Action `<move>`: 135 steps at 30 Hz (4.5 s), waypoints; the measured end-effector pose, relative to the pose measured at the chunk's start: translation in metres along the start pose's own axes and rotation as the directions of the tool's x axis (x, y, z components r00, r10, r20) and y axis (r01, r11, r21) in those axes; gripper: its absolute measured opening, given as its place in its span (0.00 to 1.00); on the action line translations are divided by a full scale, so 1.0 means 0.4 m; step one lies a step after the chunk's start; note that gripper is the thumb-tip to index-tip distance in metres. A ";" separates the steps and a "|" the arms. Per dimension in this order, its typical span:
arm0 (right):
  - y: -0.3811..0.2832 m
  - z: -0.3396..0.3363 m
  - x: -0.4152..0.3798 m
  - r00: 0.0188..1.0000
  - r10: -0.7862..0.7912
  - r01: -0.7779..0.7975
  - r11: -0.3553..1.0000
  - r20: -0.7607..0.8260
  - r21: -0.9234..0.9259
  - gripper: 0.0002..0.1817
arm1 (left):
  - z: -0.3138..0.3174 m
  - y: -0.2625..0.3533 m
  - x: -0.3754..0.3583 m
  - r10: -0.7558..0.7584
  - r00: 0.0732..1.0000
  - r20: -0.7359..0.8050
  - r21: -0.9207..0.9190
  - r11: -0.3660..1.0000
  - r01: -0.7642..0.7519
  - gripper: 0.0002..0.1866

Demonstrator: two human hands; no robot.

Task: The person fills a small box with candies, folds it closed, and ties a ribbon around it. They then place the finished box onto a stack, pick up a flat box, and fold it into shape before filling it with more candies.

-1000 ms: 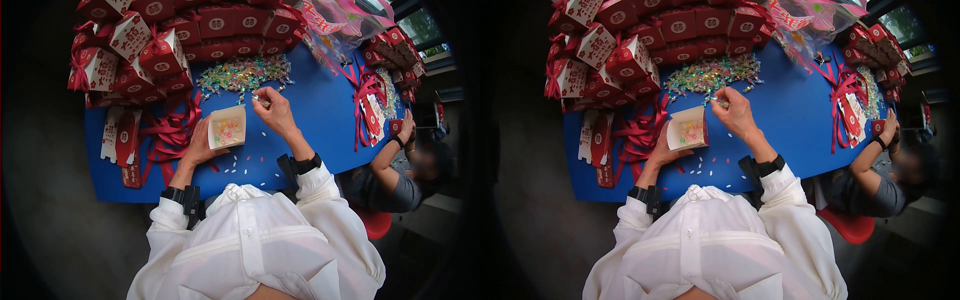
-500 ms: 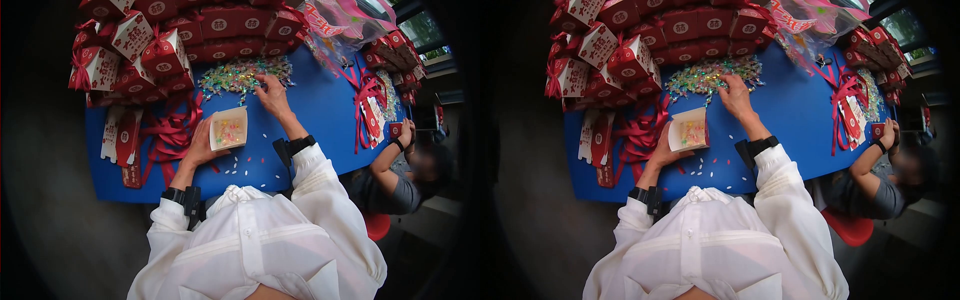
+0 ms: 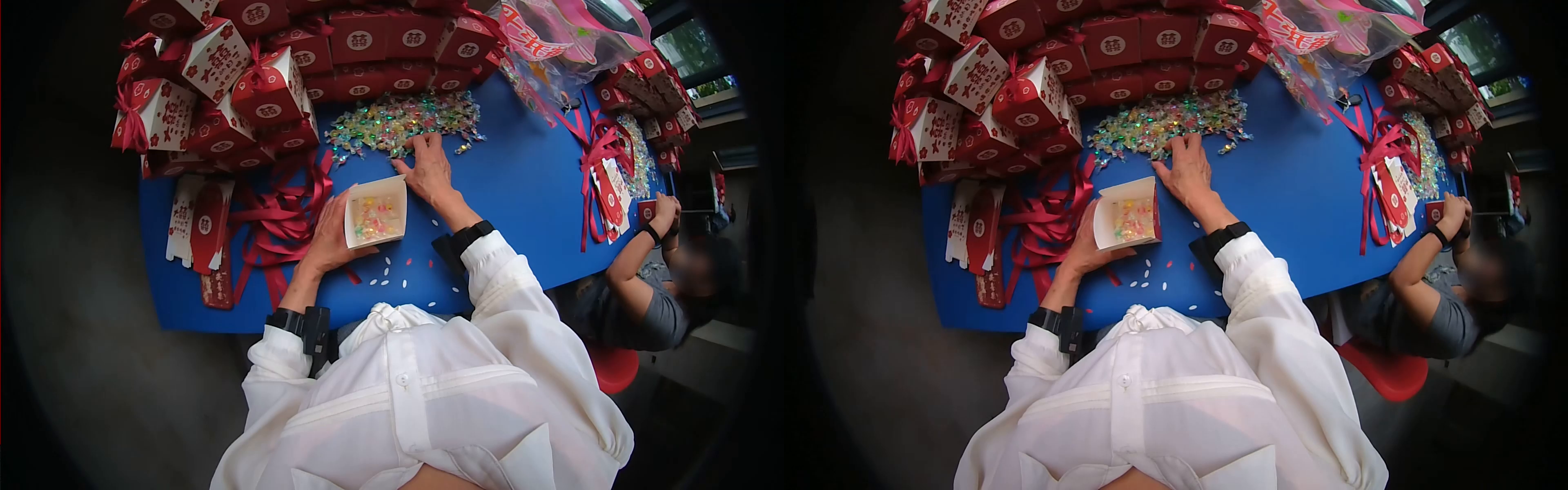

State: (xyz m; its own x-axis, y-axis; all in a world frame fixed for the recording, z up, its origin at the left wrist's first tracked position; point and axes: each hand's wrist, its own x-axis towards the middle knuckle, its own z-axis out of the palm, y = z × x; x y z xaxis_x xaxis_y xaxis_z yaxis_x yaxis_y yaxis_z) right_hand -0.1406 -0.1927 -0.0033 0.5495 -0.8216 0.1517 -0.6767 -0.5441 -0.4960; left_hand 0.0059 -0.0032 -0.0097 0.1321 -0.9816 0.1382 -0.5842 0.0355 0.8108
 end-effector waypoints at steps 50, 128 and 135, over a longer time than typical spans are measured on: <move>-0.077 -0.177 -0.014 0.977 -0.049 -0.127 0.655 0.210 0.745 0.17 | -0.003 0.004 -0.002 -0.031 0.999 0.008 -0.056 0.998 0.032 0.57; -0.183 -0.297 -0.089 0.953 -0.226 0.047 0.768 0.203 0.639 0.09 | 0.032 0.034 -0.003 0.187 0.972 -0.144 0.021 0.982 -0.186 0.54; 0.016 -0.204 -0.114 0.943 0.082 -0.142 0.976 0.321 0.167 0.13 | 0.041 0.010 -0.020 0.154 0.979 -0.135 0.066 0.987 -0.146 0.62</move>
State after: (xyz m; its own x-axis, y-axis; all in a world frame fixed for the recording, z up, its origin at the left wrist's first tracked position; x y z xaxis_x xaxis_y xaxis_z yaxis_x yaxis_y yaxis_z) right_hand -0.2100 -0.1724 0.0564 0.6201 -0.7653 -0.1725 -0.6564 -0.3857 -0.6484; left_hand -0.0105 0.0015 -0.0170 0.1477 -0.9298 0.3372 -0.6491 0.1661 0.7424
